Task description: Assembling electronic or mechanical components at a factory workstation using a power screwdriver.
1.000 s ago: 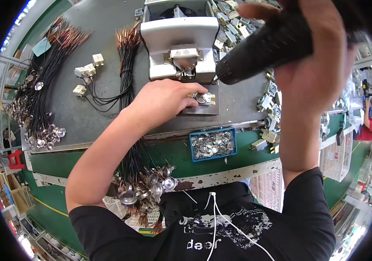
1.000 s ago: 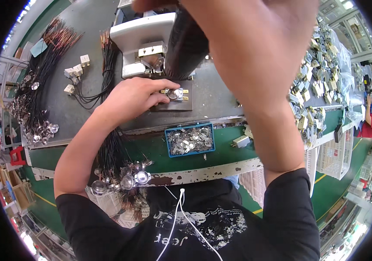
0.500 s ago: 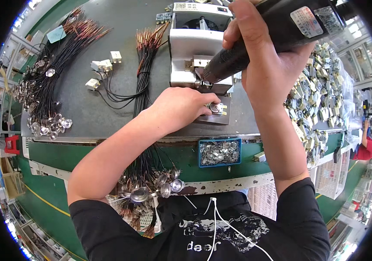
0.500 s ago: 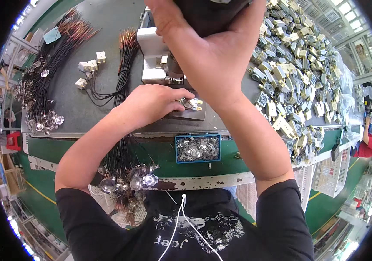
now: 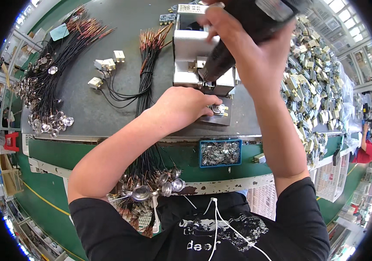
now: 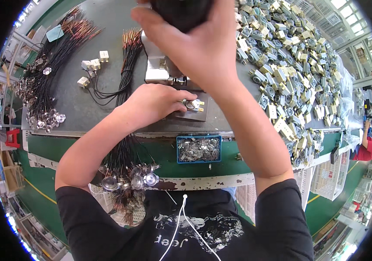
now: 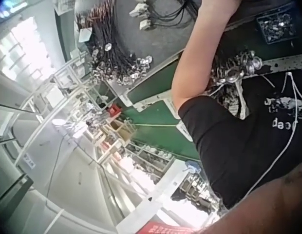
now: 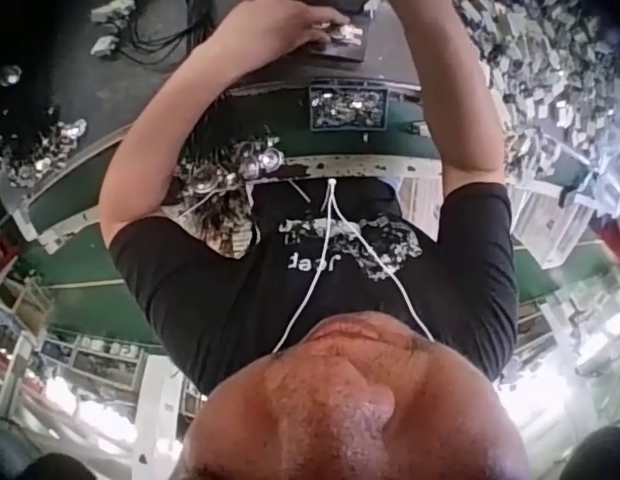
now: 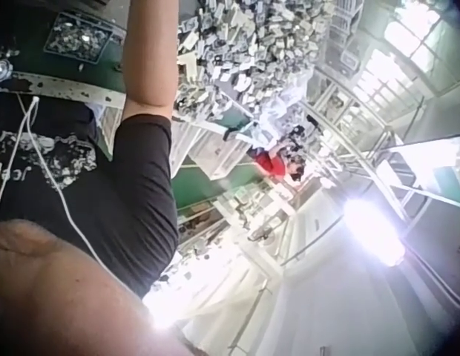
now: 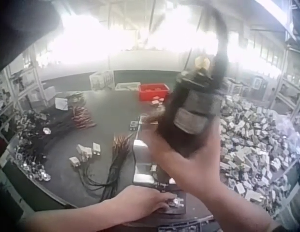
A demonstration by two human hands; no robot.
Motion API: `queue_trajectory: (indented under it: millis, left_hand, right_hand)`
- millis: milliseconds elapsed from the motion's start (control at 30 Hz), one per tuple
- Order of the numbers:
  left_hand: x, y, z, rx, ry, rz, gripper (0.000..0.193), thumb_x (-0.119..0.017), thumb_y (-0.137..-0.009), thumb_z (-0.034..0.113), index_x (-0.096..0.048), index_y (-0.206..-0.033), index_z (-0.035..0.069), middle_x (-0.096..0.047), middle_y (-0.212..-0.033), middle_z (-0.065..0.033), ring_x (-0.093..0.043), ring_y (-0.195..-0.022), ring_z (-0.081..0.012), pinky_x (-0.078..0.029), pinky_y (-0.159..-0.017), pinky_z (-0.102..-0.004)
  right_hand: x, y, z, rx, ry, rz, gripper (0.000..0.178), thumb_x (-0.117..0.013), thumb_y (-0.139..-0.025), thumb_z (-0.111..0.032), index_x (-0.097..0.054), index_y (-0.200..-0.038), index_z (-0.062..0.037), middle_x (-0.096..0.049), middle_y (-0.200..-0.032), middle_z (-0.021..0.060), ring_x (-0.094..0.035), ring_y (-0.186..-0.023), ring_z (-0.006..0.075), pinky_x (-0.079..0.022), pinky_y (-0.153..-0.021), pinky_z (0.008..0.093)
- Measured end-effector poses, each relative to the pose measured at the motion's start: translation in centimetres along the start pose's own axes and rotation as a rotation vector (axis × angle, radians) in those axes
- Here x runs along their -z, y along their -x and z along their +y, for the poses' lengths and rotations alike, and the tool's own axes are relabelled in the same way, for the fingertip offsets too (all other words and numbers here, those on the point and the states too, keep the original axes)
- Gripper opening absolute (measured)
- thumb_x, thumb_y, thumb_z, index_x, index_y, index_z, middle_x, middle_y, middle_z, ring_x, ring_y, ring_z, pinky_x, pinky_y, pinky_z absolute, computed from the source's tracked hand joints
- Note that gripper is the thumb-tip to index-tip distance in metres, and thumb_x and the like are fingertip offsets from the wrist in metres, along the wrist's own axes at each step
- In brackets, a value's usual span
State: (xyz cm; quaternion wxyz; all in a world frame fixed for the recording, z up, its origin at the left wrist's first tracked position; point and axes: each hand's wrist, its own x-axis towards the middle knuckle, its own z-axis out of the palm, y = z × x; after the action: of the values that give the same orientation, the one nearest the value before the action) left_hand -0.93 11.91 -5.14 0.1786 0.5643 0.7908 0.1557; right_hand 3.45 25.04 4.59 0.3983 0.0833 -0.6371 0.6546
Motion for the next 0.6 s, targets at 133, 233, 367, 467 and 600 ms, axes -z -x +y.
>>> queue_trajectory:
  millis: [133,233,367,467,600]
  left_hand:
    - [-0.3,0.2,-0.1,-0.04,-0.025,0.069,0.036,-0.066,-0.095,0.033,-0.07,-0.13,0.025,-0.074,-0.094,-0.0109,-0.072,-0.091,-0.0303,-0.056,-0.078,-0.0438]
    - [-0.9,0.3,-0.3,-0.021,-0.052,0.08,0.036,-0.066,-0.095,0.034,-0.071,-0.129,0.024,-0.075,-0.096,-0.0112,-0.072,-0.091,-0.0314,-0.056,-0.077,-0.0439]
    - [-1.5,0.6,-0.9,-0.06,0.061,0.173,0.035,-0.067,-0.095,0.037,-0.071,-0.127,0.023,-0.075,-0.096,-0.0107,-0.071,-0.093,-0.0324,-0.057,-0.08,-0.045]
    - [-0.1,0.1,-0.3,-0.034,0.064,0.088,0.033,-0.067,-0.095,0.036,-0.07,-0.125,0.021,-0.075,-0.097,-0.0105,-0.071,-0.094,-0.0332,-0.056,-0.081,-0.046]
    - [0.0,-0.1,-0.4,-0.001,0.061,0.018,0.036,-0.065,-0.096,0.039,-0.068,-0.129,0.024,-0.075,-0.098,-0.0105,-0.071,-0.098,-0.0337,-0.056,-0.082,-0.0469]
  right_hand:
    - [0.1,-0.6,0.1,-0.013,0.022,-0.055,0.061,-0.076,-0.087,0.005,-0.039,-0.134,-0.0036,-0.068,-0.106,0.0104,-0.07,-0.09,0.0175,-0.058,-0.074,0.0285]
    - [-0.4,0.5,-0.5,0.084,-0.028,0.054,0.06,-0.076,-0.087,0.004,-0.039,-0.133,-0.0036,-0.068,-0.102,0.0096,-0.07,-0.089,0.0172,-0.059,-0.073,0.0304]
    - [4.2,1.6,-0.8,0.077,0.133,-0.074,0.018,-0.068,-0.098,-0.006,-0.07,-0.105,0.0099,-0.07,-0.077,0.0112,-0.064,-0.06,0.0158,-0.052,-0.056,0.028]
    - [5.6,2.6,-2.2,0.03,0.075,-0.1,0.017,-0.07,-0.097,-0.007,-0.067,-0.099,0.01,-0.065,-0.073,0.0095,-0.062,-0.059,0.0146,-0.05,-0.055,0.027]
    - [5.9,3.7,-0.9,0.039,0.16,0.015,0.012,-0.073,-0.094,0.0,-0.068,-0.099,0.0089,-0.069,-0.082,0.0108,-0.063,-0.059,0.015,-0.051,-0.054,0.0277]
